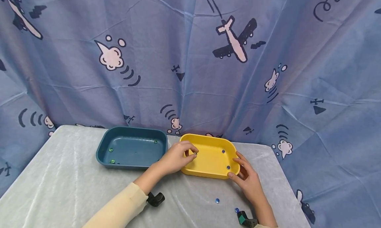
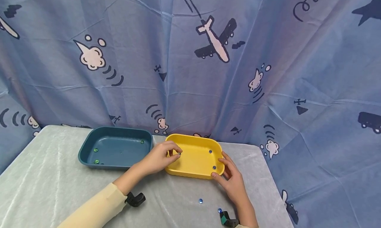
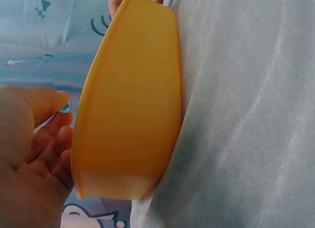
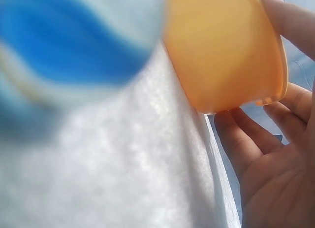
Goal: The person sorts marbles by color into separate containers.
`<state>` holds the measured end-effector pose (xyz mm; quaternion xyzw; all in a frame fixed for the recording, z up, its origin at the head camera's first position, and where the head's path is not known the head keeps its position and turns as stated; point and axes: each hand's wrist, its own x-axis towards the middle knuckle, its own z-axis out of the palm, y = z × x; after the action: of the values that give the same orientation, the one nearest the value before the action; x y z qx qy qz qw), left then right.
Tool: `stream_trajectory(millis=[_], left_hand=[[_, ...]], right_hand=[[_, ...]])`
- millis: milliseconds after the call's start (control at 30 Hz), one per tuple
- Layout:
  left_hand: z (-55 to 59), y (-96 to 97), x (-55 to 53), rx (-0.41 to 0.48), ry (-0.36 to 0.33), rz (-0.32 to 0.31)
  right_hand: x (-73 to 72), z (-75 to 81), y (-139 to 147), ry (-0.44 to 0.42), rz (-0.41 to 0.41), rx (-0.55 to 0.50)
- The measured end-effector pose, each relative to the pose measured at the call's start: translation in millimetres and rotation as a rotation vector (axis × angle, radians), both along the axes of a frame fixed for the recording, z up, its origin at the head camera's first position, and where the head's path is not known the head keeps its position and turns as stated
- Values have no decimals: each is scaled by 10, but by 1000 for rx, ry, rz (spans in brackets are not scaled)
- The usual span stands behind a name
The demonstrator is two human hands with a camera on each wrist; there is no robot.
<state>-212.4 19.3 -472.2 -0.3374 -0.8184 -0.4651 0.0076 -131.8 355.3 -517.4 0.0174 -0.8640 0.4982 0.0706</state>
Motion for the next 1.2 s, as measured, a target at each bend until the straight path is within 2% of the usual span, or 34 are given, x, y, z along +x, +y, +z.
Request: stream_trajectory(millis=[767, 1067, 1200], left_hand=[[-11, 31, 5, -30, -27, 13], [17, 2, -3, 0, -5, 22], [57, 6, 37, 16, 14, 0]], right_hand=[[15, -14, 4, -6, -4, -4], [-1, -1, -4, -5, 0, -8], [-11, -4, 7, -5, 4, -7]])
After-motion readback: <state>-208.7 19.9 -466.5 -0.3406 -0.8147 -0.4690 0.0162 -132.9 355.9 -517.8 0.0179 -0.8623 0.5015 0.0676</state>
